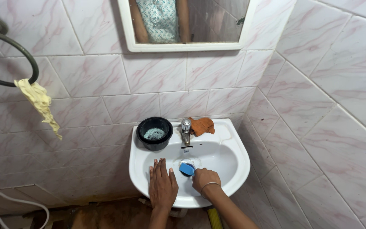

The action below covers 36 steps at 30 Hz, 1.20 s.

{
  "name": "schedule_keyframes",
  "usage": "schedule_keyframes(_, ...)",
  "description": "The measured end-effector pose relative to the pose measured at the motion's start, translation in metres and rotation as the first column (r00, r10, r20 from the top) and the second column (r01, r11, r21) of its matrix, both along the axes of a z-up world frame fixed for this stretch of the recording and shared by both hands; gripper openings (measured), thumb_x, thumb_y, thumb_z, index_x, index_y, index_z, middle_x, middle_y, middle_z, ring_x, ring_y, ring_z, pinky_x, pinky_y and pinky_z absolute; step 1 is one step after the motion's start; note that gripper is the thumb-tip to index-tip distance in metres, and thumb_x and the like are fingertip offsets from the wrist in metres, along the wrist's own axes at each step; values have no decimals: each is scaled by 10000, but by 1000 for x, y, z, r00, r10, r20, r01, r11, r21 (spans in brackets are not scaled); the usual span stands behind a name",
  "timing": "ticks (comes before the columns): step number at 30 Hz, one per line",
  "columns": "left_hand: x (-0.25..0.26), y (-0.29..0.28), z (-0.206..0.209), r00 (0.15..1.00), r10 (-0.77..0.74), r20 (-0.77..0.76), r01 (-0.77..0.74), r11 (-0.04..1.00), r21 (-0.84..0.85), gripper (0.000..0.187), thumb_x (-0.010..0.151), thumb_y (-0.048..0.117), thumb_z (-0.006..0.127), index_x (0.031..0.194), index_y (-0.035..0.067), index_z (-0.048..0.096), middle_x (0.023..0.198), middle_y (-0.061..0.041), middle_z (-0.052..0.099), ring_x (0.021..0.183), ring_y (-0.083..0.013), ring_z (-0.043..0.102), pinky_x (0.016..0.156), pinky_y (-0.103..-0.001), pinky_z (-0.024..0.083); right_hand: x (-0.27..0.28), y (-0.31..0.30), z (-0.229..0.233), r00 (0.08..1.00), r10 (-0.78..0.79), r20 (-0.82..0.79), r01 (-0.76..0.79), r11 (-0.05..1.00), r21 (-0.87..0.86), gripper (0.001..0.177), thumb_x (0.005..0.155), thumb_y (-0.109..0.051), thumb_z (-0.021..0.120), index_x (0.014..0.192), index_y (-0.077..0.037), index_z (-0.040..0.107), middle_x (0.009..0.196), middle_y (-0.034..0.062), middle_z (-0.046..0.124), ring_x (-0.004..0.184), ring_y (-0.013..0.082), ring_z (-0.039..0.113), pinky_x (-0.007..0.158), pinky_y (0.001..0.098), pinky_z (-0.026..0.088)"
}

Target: The person scrubs a white bathroom sink using a blue brush and soapy water from a black bowl. They repeatedly scrub the basin, drain, and faucet area, occasionally dipping the brush into the bowl to reload soap. The sink remains wet and soapy throughout the clip.

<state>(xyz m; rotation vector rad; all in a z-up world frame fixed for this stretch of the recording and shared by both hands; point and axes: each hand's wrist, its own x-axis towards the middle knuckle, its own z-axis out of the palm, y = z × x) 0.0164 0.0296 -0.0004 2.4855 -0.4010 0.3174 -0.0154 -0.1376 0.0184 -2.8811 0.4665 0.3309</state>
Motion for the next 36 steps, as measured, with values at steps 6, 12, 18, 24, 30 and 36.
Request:
schedule_keyframes(6,0,0,5,1000,-7,-27,8,1000,19,534,1028,299,374,1471,1,373,1507,-172,437,1508,-294,258,1263,-441,136,2,-34,31,994,14,-104,-14,1000,7,293,947,-330,563,1008,-146,782,1059,151,745,978,339,726,903,451,570)
schedule_keyframes(12,0,0,11,997,-12,-78,17,998,62,535,1039,302,359,1477,-5,357,1508,-187,422,1512,-290,241,1263,-442,128,20,-22,24,998,55,-38,-58,995,-86,281,942,-316,591,1006,-121,784,1040,155,754,963,331,738,880,440,583)
schedule_keyframes(18,0,0,8,997,-17,-79,21,999,50,539,1032,302,366,1471,-11,368,1494,-191,436,1516,-284,244,1266,-438,126,0,-37,35,986,119,-114,-118,993,15,276,942,-338,585,1042,-167,778,1030,152,763,959,332,737,903,441,573)
schedule_keyframes(24,1,0,3,1000,-12,7,12,1000,24,535,1023,286,398,1454,-30,393,1488,-195,454,1497,-301,267,1249,-449,143,25,-41,31,991,102,-86,-112,986,-124,279,945,-300,578,991,-114,780,1040,159,746,966,334,731,877,451,581)
schedule_keyframes(30,1,-1,4,1000,-12,-9,12,999,36,542,1020,293,398,1458,-26,389,1493,-198,450,1492,-299,277,1247,-445,151,10,-25,21,974,177,-140,-182,983,-27,261,955,-284,577,1007,-99,754,1009,171,750,948,332,732,885,441,572)
schedule_keyframes(36,2,0,8,997,-24,-78,29,998,64,545,1025,293,381,1469,-22,358,1503,-183,428,1512,-296,238,1260,-447,126,-2,-50,56,989,89,-120,-91,996,-4,255,943,-344,587,1041,-191,767,1022,122,758,961,305,727,907,431,567)
